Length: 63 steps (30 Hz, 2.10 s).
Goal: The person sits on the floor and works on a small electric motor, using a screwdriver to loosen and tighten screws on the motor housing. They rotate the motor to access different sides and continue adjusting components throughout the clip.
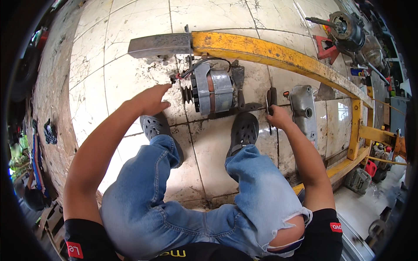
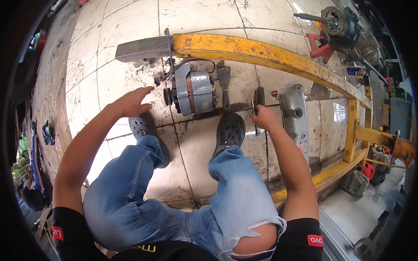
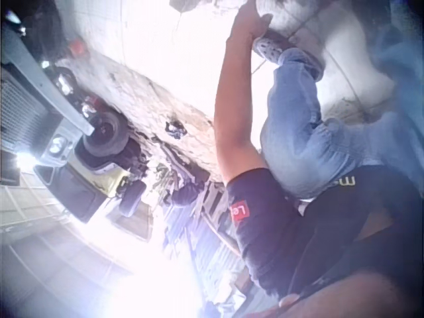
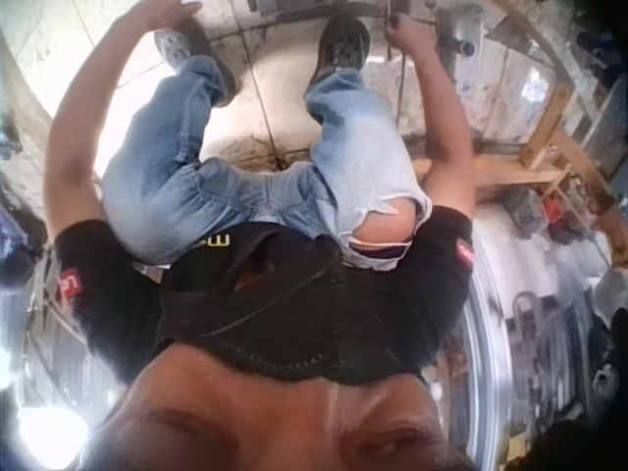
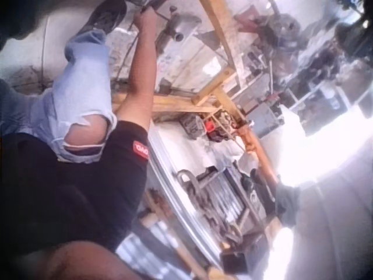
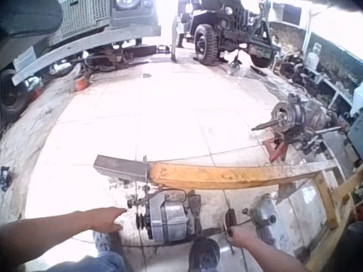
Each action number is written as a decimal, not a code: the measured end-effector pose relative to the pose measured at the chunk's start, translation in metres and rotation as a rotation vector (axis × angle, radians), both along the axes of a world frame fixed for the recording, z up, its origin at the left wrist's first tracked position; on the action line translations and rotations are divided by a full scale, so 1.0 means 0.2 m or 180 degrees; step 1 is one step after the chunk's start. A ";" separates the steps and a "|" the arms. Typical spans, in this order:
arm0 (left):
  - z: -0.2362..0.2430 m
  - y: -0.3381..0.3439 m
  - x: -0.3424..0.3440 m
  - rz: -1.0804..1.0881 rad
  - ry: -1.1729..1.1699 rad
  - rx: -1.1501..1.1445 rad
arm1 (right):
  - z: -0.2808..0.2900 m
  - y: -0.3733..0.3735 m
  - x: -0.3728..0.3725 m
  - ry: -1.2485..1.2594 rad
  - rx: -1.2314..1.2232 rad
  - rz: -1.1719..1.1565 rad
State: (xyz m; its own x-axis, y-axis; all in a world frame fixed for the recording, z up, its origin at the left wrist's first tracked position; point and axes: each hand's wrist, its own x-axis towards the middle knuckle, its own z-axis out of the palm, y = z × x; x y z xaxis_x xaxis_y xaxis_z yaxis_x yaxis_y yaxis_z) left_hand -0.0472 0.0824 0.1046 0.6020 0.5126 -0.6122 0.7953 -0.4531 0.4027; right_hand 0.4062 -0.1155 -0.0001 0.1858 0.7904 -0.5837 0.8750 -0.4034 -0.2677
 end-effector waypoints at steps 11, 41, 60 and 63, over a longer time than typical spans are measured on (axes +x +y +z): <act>-0.24 -0.07 0.18 0.0459 -0.0359 0.0143 | 0.00 0.32 0.05 -0.0693 -0.0155 -0.0076; -0.28 -0.15 0.26 0.0516 -0.0301 -0.0012 | 0.66 0.72 -0.79 0.0375 0.2459 0.1450; -0.36 -0.16 0.26 0.0551 -0.0512 0.0174 | 0.39 0.61 -0.88 -0.0069 0.1623 0.2244; -0.35 -0.16 0.26 0.0569 -0.0544 0.0162 | 0.38 0.64 -0.89 -0.0085 0.1632 0.2369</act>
